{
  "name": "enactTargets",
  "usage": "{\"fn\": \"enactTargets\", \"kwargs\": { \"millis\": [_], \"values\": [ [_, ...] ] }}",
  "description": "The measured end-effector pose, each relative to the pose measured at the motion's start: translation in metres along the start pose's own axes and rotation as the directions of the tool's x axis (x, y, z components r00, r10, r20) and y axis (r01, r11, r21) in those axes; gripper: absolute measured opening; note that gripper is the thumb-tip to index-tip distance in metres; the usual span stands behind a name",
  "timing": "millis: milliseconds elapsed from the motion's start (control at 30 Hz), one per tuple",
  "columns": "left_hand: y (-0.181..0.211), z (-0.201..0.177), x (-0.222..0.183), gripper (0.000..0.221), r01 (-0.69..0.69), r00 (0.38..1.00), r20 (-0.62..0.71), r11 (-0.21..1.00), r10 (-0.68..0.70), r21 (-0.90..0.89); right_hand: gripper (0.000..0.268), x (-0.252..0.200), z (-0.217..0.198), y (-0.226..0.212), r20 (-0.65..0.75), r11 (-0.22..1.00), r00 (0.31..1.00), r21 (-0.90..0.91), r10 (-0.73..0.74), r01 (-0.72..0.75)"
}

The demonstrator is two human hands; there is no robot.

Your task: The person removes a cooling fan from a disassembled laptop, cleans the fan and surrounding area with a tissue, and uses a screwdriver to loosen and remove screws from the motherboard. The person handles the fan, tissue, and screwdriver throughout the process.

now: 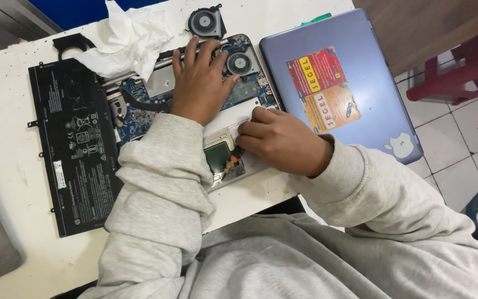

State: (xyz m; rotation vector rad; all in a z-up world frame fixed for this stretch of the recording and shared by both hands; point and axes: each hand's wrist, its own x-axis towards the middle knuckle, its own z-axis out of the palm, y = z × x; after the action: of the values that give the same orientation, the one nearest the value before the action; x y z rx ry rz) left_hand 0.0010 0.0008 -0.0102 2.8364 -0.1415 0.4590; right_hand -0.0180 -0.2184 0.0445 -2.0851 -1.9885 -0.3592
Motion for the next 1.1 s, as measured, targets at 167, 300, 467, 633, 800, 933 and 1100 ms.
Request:
{"fn": "enactTargets", "kwargs": {
  "millis": [167,300,467,633,800,933,1100],
  "values": [
    [0.001,-0.002,0.001,0.047,0.018,0.999,0.039,1.0,-0.017,-0.018,0.007,-0.005,0.003,0.004,0.002,0.998,0.998,0.026,0.064,-0.064],
    [0.005,-0.009,0.003,0.054,0.042,0.994,0.103,0.999,-0.04,-0.018,0.014,-0.005,0.001,0.009,0.041,0.992,0.993,0.04,0.115,-0.117],
    [0.002,-0.004,0.002,0.05,0.053,0.997,0.06,0.998,-0.052,-0.017,0.024,-0.001,-0.002,-0.003,0.033,0.991,0.991,0.039,0.131,-0.132],
    [0.003,-0.006,0.003,0.05,0.054,0.996,0.065,0.999,-0.054,0.002,0.022,0.007,-0.013,-0.015,0.033,0.983,0.986,0.073,0.164,-0.166],
    [0.005,-0.01,0.004,0.049,0.069,0.991,0.115,0.997,-0.065,-0.034,0.008,0.019,-0.022,-0.026,-0.027,0.956,0.974,0.201,0.225,-0.216],
    [0.002,-0.004,0.004,0.048,0.031,0.996,0.084,0.997,-0.025,-0.066,0.014,0.003,-0.049,-0.022,-0.141,0.871,0.884,0.295,0.446,-0.392],
    [-0.001,-0.004,0.004,0.049,0.056,0.992,0.116,0.996,-0.048,-0.066,0.008,-0.018,-0.058,-0.017,-0.278,0.546,0.49,0.609,0.826,-0.576]
  ]
}}
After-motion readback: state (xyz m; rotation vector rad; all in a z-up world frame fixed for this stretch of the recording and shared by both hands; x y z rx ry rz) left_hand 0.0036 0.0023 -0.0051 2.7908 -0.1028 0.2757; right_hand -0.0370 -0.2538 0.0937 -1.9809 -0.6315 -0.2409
